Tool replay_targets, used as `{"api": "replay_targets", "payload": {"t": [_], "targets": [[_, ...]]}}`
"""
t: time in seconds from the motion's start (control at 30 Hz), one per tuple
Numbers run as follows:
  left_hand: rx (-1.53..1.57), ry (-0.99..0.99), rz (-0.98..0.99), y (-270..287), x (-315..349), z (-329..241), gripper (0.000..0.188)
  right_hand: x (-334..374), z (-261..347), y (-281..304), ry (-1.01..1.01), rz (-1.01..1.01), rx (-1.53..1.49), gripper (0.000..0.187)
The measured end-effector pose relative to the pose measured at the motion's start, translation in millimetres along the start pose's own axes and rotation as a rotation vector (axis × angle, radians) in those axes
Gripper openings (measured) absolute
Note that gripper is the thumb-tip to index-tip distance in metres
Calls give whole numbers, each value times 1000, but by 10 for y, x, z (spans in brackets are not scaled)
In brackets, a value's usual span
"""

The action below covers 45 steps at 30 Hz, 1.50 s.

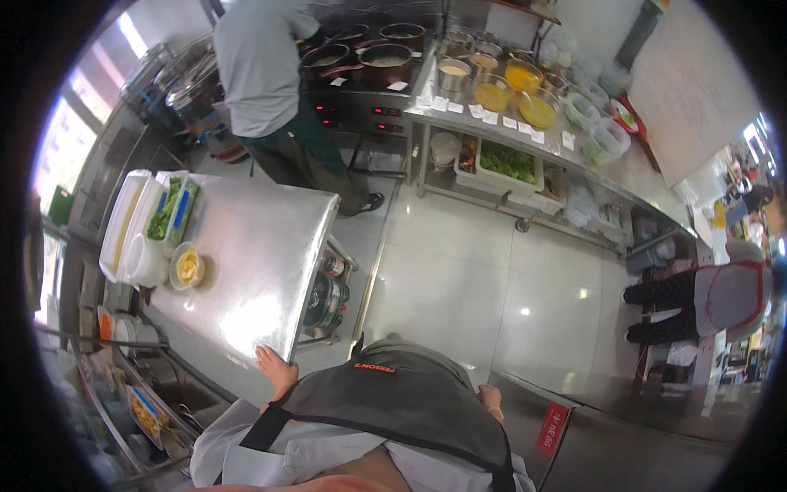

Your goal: The person assembles salads in a commercial kitchen by placing lettuce and chickpeas into clear plastic bowls and adding sauces with a ladle. They then place the finished bowls on a stainless steel counter.

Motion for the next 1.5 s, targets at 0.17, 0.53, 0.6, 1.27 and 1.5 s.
{"api": "replay_targets", "payload": {"t": [0.17,0.53,0.6,1.27,1.5], "targets": [[-62,-5,14,-85,-11,-39,96,27,91,-103,-277,65,-467,28],[-197,27,212,-98,-114,-105,92,242,152,-307,-695,76,-748,28],[-200,49,228,-116,-110,-90,91,296,79,-291,-454,103,-526,28],[-441,51,322,-360,-146,221,98,-390,404,687,-350,65,-304,25],[-363,50,348,-177,-179,131,97,-460,-37,219,289,0,363,17]]}}
Point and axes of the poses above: each hand's wrist, its own x-axis away from the middle knuckle, its own y-axis out of the back of the hand, z = x × y, the point moved 1 cm from there along -x, towards the middle knuckle, and after that the axes turned 3 degrees about -z, right-handed, at the moved point
